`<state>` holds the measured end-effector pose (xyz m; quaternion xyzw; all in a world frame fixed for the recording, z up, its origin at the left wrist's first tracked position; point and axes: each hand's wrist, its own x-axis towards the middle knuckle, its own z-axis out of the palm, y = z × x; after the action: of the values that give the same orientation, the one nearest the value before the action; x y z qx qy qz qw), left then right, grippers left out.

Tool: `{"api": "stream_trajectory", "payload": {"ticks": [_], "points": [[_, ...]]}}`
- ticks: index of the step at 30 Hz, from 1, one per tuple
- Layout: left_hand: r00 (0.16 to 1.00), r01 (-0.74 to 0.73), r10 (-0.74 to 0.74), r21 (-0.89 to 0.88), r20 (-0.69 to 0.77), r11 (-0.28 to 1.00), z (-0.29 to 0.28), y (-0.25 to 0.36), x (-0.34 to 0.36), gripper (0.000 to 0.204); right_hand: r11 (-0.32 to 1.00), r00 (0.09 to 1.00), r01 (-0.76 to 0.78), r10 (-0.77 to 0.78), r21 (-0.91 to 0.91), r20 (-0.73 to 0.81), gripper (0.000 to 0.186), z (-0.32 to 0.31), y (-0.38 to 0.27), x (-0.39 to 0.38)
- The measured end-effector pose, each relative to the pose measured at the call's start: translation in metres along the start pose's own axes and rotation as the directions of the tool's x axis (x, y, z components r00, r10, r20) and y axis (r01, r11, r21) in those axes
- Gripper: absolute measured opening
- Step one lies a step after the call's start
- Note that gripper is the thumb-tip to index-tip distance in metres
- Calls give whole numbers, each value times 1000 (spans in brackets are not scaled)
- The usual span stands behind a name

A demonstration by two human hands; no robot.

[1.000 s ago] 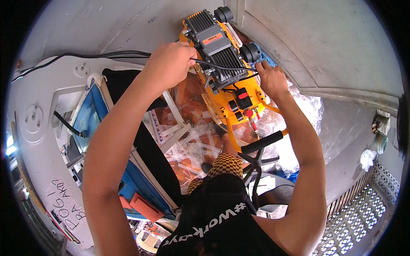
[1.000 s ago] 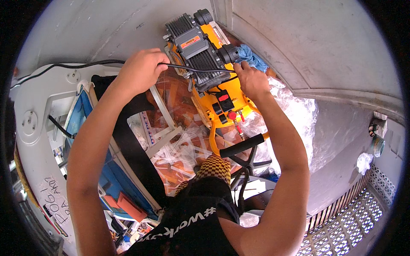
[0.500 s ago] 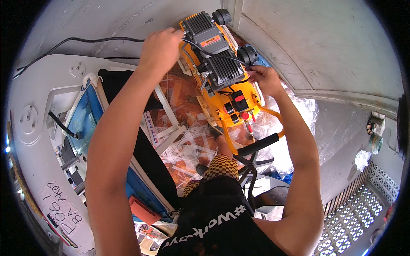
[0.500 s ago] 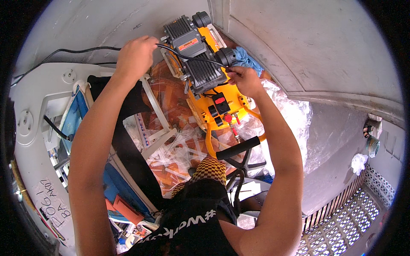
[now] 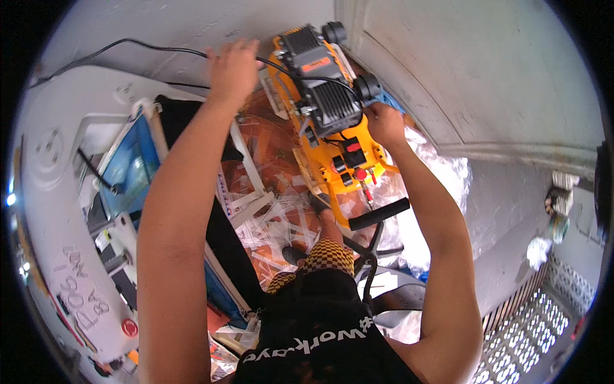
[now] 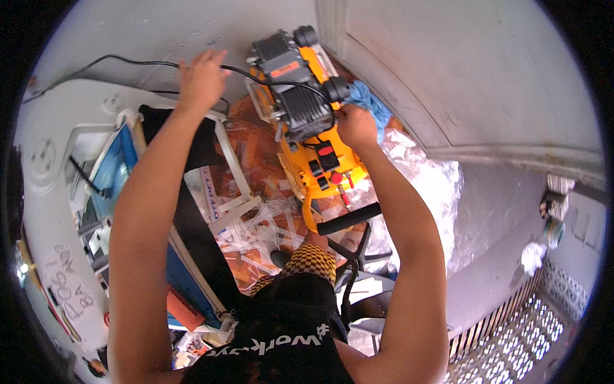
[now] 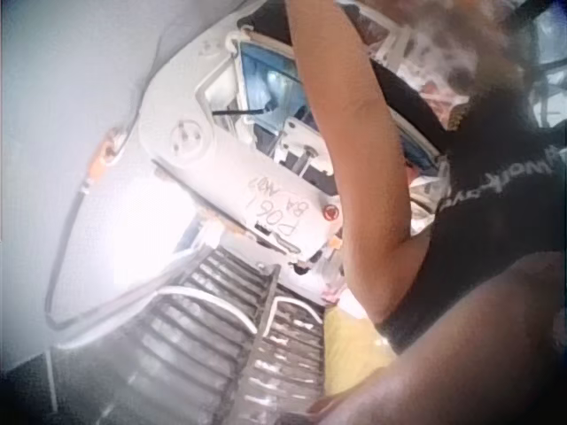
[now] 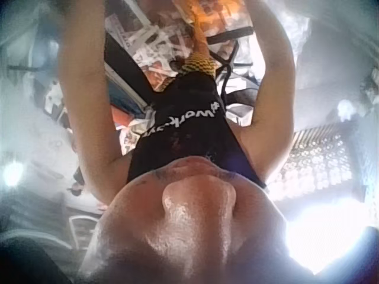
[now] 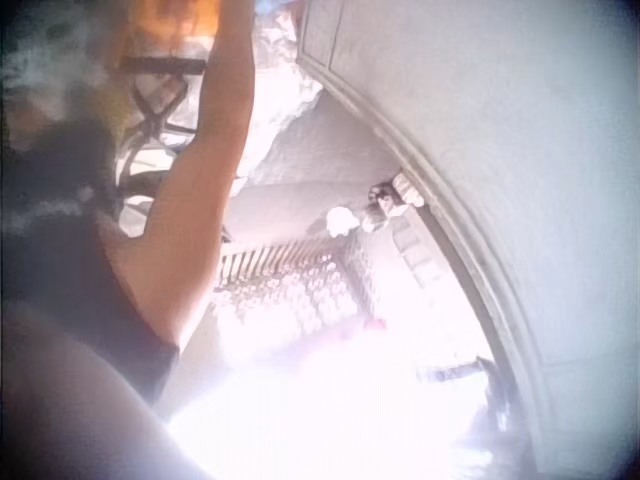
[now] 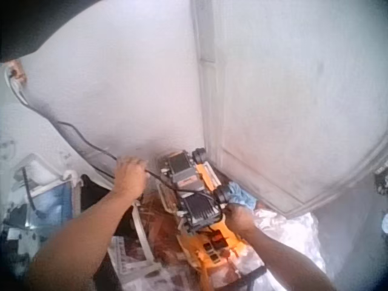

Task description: The person places a black t-shirt onto a heat press machine, aligns multiple vinyl decals on the garment, trims the decals with scissors, and uses the heat press to apply the designs.

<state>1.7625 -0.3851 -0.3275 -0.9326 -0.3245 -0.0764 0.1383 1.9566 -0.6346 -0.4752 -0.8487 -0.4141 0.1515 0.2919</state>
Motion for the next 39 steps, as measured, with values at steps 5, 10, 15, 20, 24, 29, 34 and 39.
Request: {"api": "stream_trajectory", "payload": {"ticks": [5, 10, 15, 20, 24, 29, 34, 39], "points": [[969, -219, 221, -35, 106, 975, -70, 15, -65, 32, 999, 1000, -23, 23, 27, 13, 30, -15, -8, -10], [888, -268, 415, -510, 198, 817, -180, 26, -165, 13, 971, 942, 216, -179, 106, -285, 19, -29, -53, -48], [898, -306, 409, -441, 160, 844, -250, 21, -255, 28, 894, 930, 349, -294, 280, -220, 12, -15, -147, -112], [969, -204, 244, -653, -30, 729, -315, -2, -405, 34, 641, 752, 639, -636, 426, -172, 9, -9, -269, -199], [980, 201, -103, -845, 173, 496, -351, -24, -596, 38, 590, 687, 707, -704, 390, -180, 7, -19, -341, -283], [672, 358, -656, -926, 344, -119, -337, -7, -791, 25, 572, 713, 694, -627, 436, -313, 9, -17, -396, -398], [681, 337, -731, -907, 51, 251, -375, -31, -853, 21, 378, 508, 833, -813, 405, -285, 9, 4, -469, -475], [695, -192, -380, -667, -610, 720, -472, -91, -826, 10, 366, 506, 794, -840, 486, -194, 8, 34, -534, -512]]}}
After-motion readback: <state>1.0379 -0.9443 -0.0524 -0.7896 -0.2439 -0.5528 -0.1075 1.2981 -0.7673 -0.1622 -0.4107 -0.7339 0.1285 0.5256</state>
